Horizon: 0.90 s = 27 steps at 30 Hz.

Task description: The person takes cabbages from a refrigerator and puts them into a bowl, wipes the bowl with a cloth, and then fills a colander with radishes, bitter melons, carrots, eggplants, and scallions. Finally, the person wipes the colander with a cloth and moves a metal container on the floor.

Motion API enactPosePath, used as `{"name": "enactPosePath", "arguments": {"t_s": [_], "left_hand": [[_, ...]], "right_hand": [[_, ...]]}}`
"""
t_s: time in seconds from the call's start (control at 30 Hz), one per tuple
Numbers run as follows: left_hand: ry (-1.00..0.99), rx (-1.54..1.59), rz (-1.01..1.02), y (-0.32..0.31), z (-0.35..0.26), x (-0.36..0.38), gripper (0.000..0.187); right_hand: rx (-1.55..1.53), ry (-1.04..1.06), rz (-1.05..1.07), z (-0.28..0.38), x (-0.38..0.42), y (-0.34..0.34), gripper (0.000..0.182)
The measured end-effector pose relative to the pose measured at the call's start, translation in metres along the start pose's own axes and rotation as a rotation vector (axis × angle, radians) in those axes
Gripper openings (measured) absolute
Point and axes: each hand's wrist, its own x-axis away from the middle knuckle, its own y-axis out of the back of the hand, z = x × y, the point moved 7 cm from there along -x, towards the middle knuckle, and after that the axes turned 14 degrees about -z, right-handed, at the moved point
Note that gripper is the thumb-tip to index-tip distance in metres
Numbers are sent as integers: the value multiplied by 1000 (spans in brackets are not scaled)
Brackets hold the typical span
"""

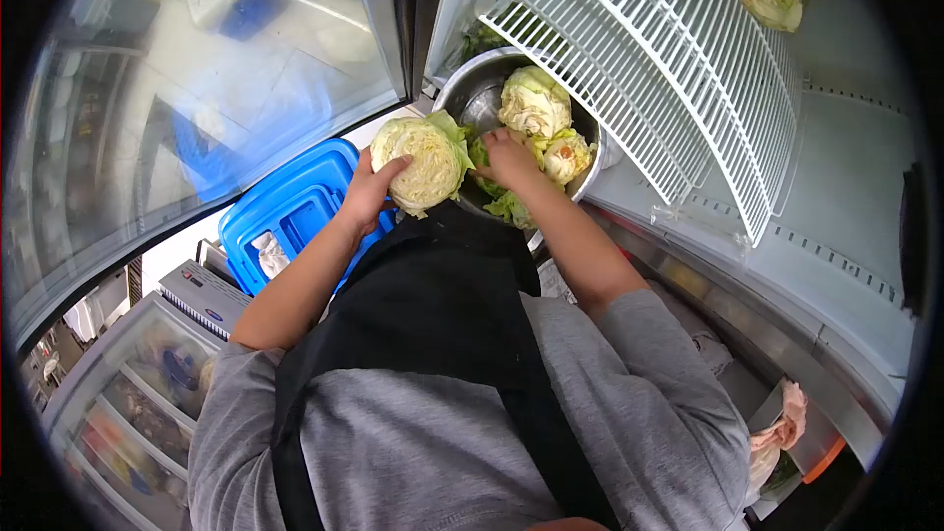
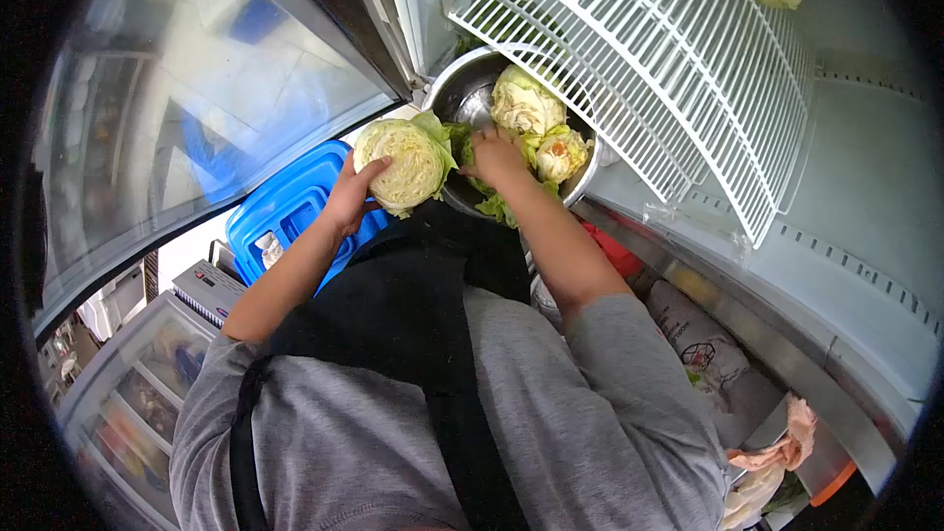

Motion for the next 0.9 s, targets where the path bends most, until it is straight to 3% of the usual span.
{"name": "enactPosePath", "arguments": {"t_s": [0.1, 0.13, 0.17, 0.23, 0.3, 0.37, 0.4, 0.43, 0.5, 0.57, 0.63, 0.7, 0.73, 0.77, 0.8, 0.83, 0.9], "left_hand": [[-41, 37, -38, 1, -5, 8, 65], [-12, 46, -48, 1, -7, 13, 64], [-14, 42, -59, 3, -6, 15, 64], [-10, 32, -55, 7, -4, 17, 65], [-9, 22, -26, 10, -7, 19, 67], [90, 33, -6, 4, -11, 27, 67], [90, 30, 1, 0, -13, 26, 67], [10, 41, 30, -7, -20, 22, 67], [-71, 51, 72, -23, -25, 12, 66], [-367, -135, 59, -42, -40, -3, 68], [-418, -154, 72, -64, -51, -10, 74], [-683, -581, -177, -82, -71, -10, 83], [-683, -581, -168, -95, -71, -14, 83], [-835, -614, -177, -109, -78, -12, 87], [-986, -647, -187, -121, -83, -10, 90], [-985, -648, -181, -128, -80, -17, 90], [-941, -712, -179, -140, -72, -37, 90]], "right_hand": [[148, 134, 54, 11, -30, -39, 55], [199, 136, 113, 13, -37, -50, 38], [190, 143, 111, 15, -41, -57, 38], [304, 13, 133, 6, -44, -75, 29], [402, 64, 68, 13, -44, -75, 29], [529, 124, 369, 17, -40, -85, 43], [406, 40, 316, 14, -33, -81, 47], [278, -37, 258, 12, -25, -77, 52], [310, 45, 128, 14, 2, -64, 47], [343, 127, 0, 15, 27, -50, 44], [366, 164, -58, 12, 38, -36, 44], [346, 152, -56, 4, 46, -23, 82], [397, 179, -266, 5, 43, -24, 88], [399, 173, -263, -5, 40, -35, 88], [358, 130, -120, -3, 35, -32, 90], [317, 89, 23, -3, 32, -31, 91], [345, 79, 57, -2, 23, -14, 90]]}}
